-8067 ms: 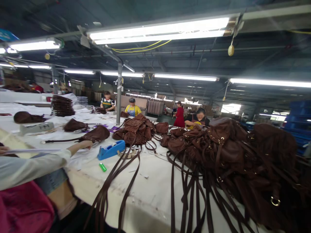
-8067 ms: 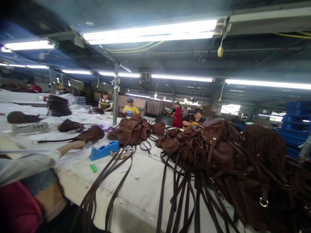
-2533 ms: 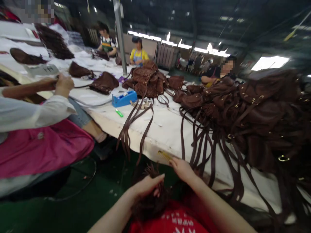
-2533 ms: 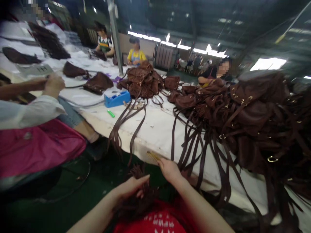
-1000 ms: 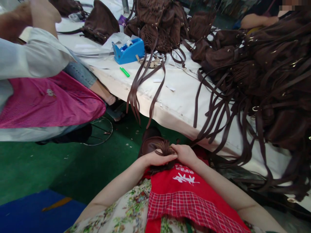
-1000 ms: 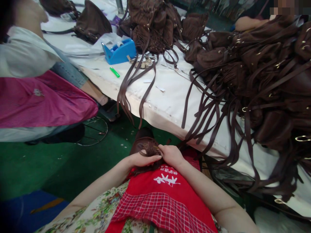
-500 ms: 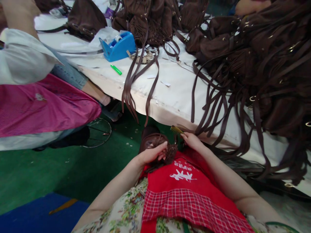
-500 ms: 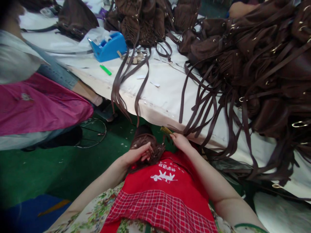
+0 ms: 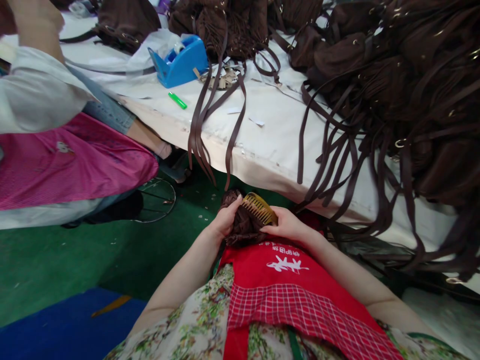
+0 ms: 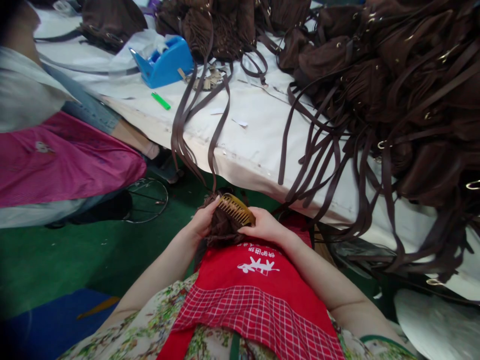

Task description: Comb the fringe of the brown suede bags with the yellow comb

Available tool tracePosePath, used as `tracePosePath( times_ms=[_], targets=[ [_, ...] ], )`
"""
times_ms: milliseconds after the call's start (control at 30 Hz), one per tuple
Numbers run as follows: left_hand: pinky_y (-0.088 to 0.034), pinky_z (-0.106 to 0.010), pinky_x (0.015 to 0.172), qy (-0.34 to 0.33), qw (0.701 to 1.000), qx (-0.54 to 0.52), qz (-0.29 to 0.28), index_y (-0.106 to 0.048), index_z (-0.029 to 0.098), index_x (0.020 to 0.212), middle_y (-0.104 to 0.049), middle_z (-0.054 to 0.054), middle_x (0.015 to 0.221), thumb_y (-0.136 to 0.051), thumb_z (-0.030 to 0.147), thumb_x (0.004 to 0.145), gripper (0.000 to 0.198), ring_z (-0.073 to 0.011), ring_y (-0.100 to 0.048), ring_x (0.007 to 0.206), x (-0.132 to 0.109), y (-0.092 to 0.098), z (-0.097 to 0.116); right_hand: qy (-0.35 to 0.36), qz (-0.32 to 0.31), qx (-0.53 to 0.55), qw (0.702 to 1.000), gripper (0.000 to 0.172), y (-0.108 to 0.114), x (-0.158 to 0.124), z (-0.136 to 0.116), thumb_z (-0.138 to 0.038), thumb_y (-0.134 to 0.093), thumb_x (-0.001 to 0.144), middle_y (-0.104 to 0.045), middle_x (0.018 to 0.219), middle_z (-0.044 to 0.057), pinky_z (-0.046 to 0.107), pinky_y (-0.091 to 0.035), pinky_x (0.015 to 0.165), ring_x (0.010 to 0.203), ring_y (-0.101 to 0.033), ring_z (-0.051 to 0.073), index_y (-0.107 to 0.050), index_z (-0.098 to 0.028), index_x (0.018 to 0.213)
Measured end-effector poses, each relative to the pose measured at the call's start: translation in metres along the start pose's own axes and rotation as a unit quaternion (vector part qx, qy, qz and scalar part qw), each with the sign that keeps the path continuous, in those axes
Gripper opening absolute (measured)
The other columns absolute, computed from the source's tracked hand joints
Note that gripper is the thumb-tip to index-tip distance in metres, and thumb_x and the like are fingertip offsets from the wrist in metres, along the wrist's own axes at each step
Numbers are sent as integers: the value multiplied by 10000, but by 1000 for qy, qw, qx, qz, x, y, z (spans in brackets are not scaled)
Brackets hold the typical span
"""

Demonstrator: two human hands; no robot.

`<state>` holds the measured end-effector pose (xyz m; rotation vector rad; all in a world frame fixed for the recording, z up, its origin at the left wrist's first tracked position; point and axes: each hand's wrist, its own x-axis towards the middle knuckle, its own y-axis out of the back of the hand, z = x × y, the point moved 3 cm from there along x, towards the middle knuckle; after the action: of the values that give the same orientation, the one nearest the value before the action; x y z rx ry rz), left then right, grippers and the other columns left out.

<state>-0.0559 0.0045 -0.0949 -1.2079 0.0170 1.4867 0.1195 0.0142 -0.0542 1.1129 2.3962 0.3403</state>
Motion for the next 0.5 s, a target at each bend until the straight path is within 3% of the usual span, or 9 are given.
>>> tracePosePath(
  times_ms=[67,167,300,400,500],
  targets=[
    [-561,-363,775,25,999,1,36,-673,113,923,-727,-101,789,-650,385,800,300,-235,-693,792,1,3,-3,-13,-28,-51,998,416,2,-2,-1,-383,-733,682,-665,937,54,290,-477,742,828,-603,192,-633,-131,998],
    [-571,-353,703,64,996,44,43,-678,101,862,-718,-102,714,-663,419,783,327,-241,-694,721,0,3,-6,-21,-98,-84,991,393,9,-5,-1,-378,-727,686,-654,929,45,272,-466,736,836,-599,192,-636,-145,989],
    [-560,-309,641,81,991,103,12,-679,117,793,-708,-80,663,-670,461,764,345,-212,-679,648,-1,0,-5,54,-147,-128,979,250,17,-10,-3,-268,-695,699,-618,900,35,262,-460,731,817,-582,180,-649,-155,919],
    [-549,-286,649,77,986,135,-62,-692,114,773,-716,-85,694,-634,517,773,408,-188,-667,632,-1,-5,-4,98,-121,-157,975,143,15,-16,-6,-152,-608,722,-617,938,44,270,-463,806,875,-585,179,-654,-170,857],
    [-547,-288,684,66,976,168,-120,-704,110,752,-727,-106,745,-597,573,775,476,-201,-677,679,-1,-7,-2,92,-71,-185,976,170,7,-21,-6,-111,-542,738,-639,945,53,279,-464,829,881,-597,178,-659,-175,845]
  ],
)
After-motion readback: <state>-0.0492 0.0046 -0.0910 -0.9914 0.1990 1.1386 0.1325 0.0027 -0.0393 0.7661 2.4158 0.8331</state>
